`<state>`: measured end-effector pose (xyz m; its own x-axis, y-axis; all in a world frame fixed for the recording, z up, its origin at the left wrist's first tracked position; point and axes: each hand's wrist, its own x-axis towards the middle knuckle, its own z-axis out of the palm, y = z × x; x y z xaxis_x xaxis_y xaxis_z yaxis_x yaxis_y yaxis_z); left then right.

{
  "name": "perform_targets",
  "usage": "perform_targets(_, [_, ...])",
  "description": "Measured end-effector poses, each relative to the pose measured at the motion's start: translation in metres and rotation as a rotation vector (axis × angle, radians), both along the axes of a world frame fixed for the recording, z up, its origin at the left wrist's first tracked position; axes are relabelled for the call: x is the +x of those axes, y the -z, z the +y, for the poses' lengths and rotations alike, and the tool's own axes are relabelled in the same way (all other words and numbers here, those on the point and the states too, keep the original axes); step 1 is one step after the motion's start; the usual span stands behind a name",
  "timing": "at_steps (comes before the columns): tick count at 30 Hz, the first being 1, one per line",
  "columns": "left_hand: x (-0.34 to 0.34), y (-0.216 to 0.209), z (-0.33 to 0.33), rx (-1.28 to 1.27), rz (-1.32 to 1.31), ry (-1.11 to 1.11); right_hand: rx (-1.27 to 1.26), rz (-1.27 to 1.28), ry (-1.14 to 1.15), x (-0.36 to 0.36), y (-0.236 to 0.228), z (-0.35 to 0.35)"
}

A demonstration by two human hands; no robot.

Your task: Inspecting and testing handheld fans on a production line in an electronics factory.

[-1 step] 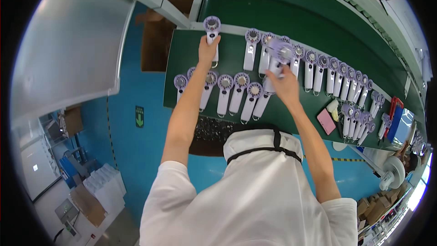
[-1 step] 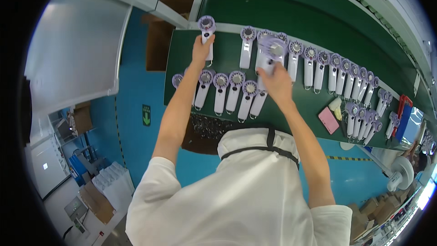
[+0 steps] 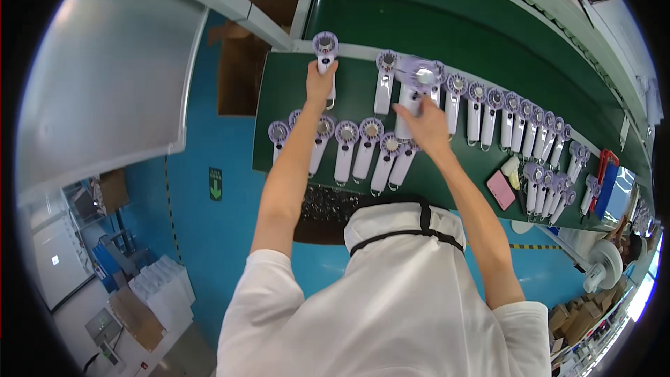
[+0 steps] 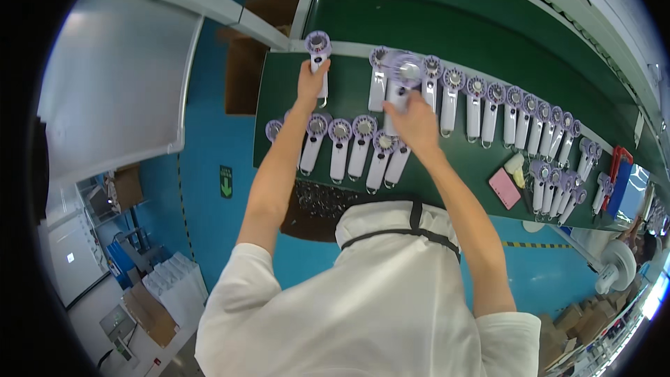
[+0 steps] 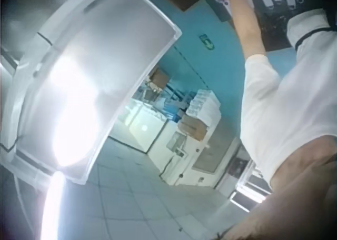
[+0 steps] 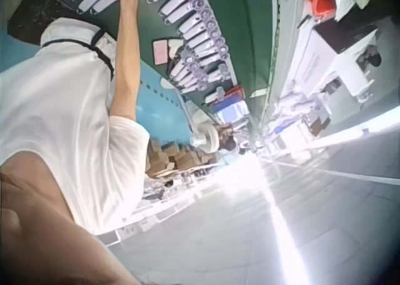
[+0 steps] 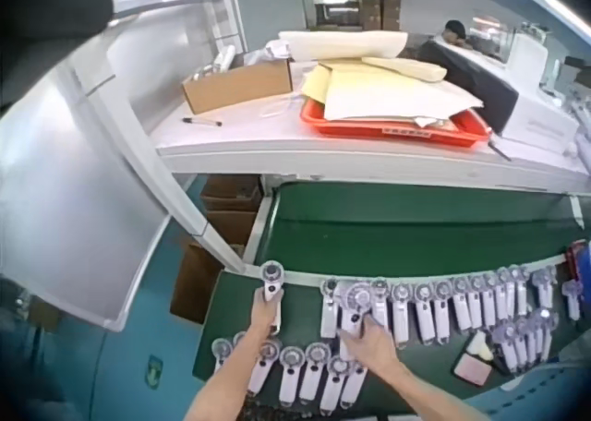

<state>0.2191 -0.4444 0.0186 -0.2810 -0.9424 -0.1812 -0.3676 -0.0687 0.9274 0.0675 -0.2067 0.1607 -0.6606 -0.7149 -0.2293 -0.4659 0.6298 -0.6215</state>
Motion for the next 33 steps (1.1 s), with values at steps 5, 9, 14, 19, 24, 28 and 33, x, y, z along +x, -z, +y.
perform_targets(5, [-0.009, 0.031, -0.002, 0.01, -0.094, -0.044, 0.047, -0.104, -0.041, 0.016, 0.043, -0.109])
perform_targets(9, [0.002, 0.041, 0.005, -0.345, -0.301, -0.025, 0.209, -0.16, 0.012, 0.032, 0.075, -0.142])
perform_targets(14, [-0.013, 0.027, 0.024, -0.294, -0.317, 0.056, 0.244, -0.068, 0.083, 0.034, 0.115, -0.14])
perform_targets(19, [-0.022, 0.023, 0.044, -0.235, -0.308, 0.065, 0.217, -0.031, 0.093, 0.034, 0.114, -0.133])
perform_targets(24, [-0.014, 0.019, 0.038, -0.302, -0.438, 0.133, 0.184, 0.055, -0.073, 0.024, 0.074, -0.11])
perform_targets(28, [0.003, -0.034, 0.048, -0.582, -0.297, 0.053, -0.302, 0.073, 0.059, 0.007, 0.059, -0.023])
perform_targets(33, [0.026, -0.089, 0.159, -0.125, -0.174, 0.339, -0.065, -0.167, 0.27, 0.011, 0.078, 0.098])
